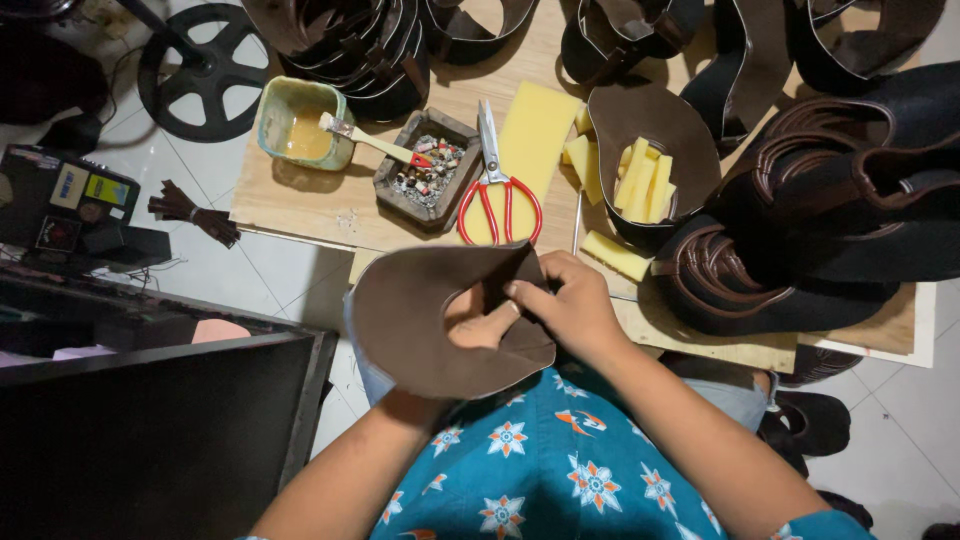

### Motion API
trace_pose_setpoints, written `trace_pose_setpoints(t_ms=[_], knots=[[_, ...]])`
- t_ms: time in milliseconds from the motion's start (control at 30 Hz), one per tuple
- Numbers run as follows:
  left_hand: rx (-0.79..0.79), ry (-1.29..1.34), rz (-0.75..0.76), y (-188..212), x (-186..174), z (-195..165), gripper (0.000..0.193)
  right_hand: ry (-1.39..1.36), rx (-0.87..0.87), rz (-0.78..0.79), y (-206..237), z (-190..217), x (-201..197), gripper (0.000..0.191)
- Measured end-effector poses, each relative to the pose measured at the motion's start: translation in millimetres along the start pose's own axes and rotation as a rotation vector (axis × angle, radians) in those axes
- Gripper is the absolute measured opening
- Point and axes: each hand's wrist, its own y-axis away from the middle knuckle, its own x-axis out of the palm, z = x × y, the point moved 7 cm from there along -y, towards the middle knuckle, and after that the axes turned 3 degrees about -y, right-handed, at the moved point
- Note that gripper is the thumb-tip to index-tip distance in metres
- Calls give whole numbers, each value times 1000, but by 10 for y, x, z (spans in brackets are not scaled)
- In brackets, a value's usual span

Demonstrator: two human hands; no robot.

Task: The person inserts foam pieces into brown shoe upper components, trims excess material with scissors, and uses a metal tool to press the foam into place. The person handles multiple shoe components and foam pieces on a wooden table.

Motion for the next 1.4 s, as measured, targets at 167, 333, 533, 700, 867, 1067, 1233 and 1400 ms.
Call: trace_pose_setpoints(t_ms=[167,333,533,700,867,1067,1233,1400], knots=[[-221,730,-14,-15,237,335,29,37,145,-69,27,-131,-7,31],[-372,1165,134,37,437,476,41,-308,205,-12,-20,-224,-15,45],[-435,752,209,94,432,653,32,-214,218,140,3,-220,55,27],[-476,955,244,57,468,638,21,-133,354,82,18,-347,66,24],[578,-123,-211,346,-339,-604,30,-522,305,97,-44,-290,28,17],[-7,448,-279,183,-480,-388,26,-43,-135,127,21,107,-53,22],[-21,986,-336,-126,-210,666,31,74,-186,49,79,258,3,29],[-119,903,-345,-28,-106,828,29,-22,-217,140,113,285,109,28]])
